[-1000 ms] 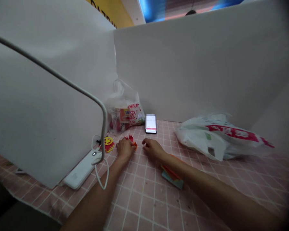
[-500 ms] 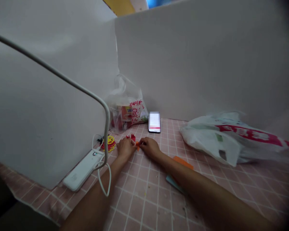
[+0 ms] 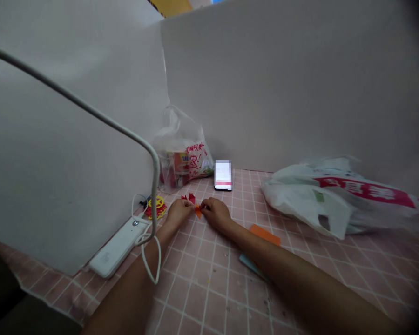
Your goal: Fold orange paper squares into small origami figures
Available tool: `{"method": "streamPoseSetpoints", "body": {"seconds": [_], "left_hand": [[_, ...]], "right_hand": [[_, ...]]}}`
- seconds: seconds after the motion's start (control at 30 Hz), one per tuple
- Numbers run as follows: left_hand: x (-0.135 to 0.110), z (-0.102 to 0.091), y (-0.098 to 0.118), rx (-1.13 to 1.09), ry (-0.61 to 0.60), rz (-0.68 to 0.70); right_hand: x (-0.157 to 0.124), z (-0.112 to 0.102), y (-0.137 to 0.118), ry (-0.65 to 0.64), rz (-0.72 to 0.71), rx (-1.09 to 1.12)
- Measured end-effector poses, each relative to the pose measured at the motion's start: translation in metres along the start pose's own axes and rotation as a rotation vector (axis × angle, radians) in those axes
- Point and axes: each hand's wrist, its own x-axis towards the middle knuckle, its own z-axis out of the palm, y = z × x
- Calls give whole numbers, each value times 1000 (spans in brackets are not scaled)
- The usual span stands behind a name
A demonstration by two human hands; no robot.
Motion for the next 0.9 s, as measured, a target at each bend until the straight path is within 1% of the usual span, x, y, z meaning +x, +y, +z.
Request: {"method": "streamPoseSetpoints", "body": {"seconds": [0.17,0.53,0.73,0.9], "left_hand": [[1,-2,-3,-50,-1,26],[-1,-3,0,-100,-69,19],[-2,-3,1,-126,-87,-9],[-1,-2,0,-143,-112,-62]], "right_hand": [[-1,-2,-1,6,-8,-10],[-1,1,0,13,-6,-29],[0,2,0,20,-10,-36],[0,2,0,24,-18,-38]]}}
